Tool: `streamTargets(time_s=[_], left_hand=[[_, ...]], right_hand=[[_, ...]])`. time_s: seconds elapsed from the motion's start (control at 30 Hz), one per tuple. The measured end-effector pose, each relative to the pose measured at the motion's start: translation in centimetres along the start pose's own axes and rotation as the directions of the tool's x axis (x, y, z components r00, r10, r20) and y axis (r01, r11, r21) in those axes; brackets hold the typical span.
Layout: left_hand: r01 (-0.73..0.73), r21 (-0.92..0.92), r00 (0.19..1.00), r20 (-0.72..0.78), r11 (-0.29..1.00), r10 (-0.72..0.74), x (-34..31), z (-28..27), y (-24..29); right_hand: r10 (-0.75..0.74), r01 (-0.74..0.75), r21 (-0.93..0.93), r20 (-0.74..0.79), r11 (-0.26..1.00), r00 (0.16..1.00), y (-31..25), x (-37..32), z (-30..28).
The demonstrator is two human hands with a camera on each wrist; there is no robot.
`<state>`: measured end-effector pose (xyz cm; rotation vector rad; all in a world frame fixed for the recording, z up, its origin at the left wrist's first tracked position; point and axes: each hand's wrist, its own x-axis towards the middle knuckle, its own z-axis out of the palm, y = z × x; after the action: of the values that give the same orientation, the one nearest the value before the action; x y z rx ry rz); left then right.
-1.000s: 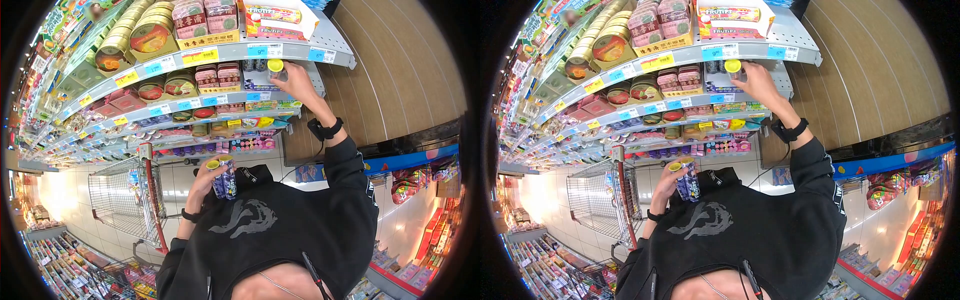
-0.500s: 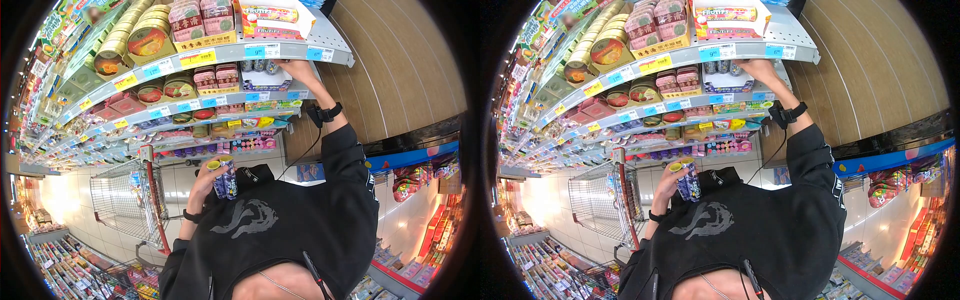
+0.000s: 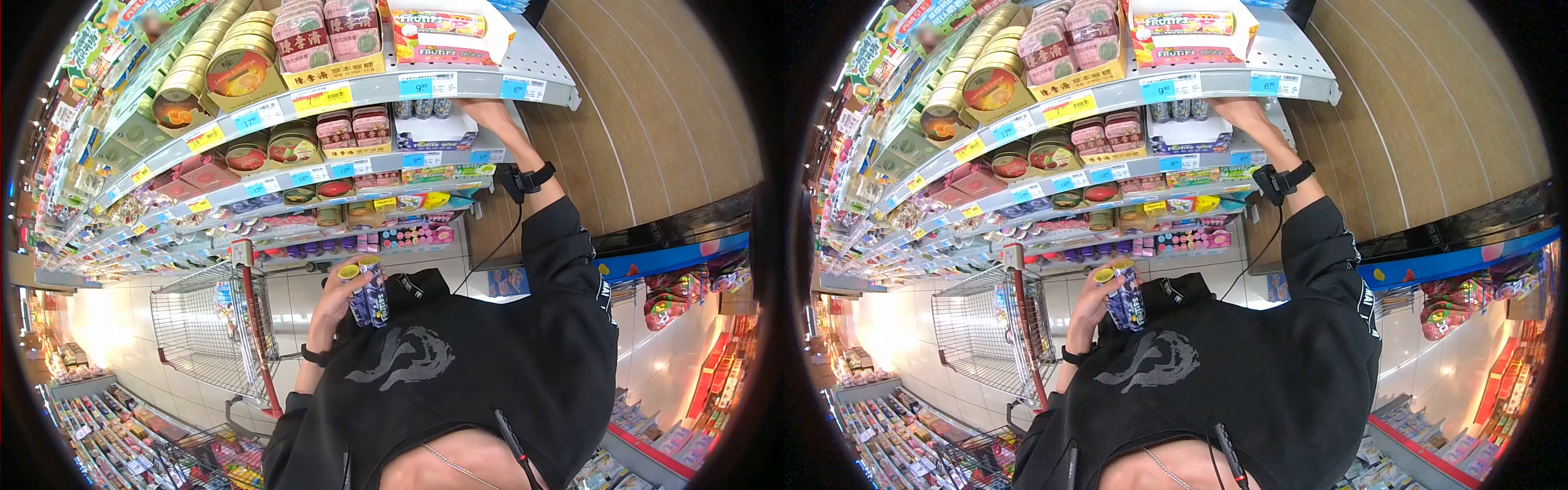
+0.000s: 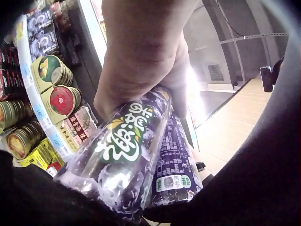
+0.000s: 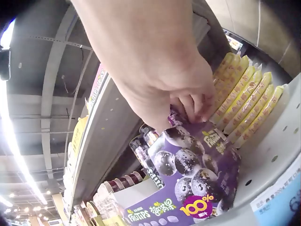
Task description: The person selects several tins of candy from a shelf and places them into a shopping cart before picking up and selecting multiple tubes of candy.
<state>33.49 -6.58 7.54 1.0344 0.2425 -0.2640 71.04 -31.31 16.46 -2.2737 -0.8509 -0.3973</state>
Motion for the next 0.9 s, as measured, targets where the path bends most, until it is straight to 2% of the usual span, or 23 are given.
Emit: streamTargets(time_s=[0.1, 0.17, 0.27, 0.4, 0.47, 0.57, 0.9], left_hand=[[0.011, -0.003, 1.000, -0.005, 1.000, -0.011, 0.1, -0.2, -0.2], [0.011, 0.003, 1.000, 0.002, 1.000, -0.011, 0.1, -0.2, -0.2], [0.011, 0.009, 1.000, 0.008, 1.000, -0.011, 0.2, -0.1, -0.1], [0.013, 0.005, 1.000, 0.009, 1.000, -0.013, 0.2, -0.1, -0.2], [0.013, 0.006, 1.000, 0.008, 1.000, -0.013, 0.2, -0.1, -0.1], [0.010, 0.010, 1.000, 0.004, 1.000, -0.010, 0.2, -0.3, -0.3], [0.027, 0.002, 1.000, -0.006, 1.000, -0.027, 0.1, 0.1, 0.0]], right_hand=[[-0.041, 0.040, -0.027, -0.028, 0.999, 0.999, 0.2, -0.1, 0.1], [0.036, -0.035, -0.022, 0.010, 0.999, 0.999, -0.4, -0.2, -0.1], [0.061, -0.061, 0.047, 0.005, 0.997, 0.998, -0.1, -0.3, 0.0], [0.073, -0.074, 0.029, 0.014, 0.997, 0.997, 0.9, -0.1, 0.5], [0.026, -0.027, -0.050, -0.020, 0.998, 0.999, 1.6, 0.0, 0.9], [0.030, -0.032, -0.114, -0.022, 0.993, 0.999, 1.4, 0.1, 0.8], [-0.006, 0.001, -0.067, -0.069, 0.998, 0.998, -0.1, -0.3, 0.3]])
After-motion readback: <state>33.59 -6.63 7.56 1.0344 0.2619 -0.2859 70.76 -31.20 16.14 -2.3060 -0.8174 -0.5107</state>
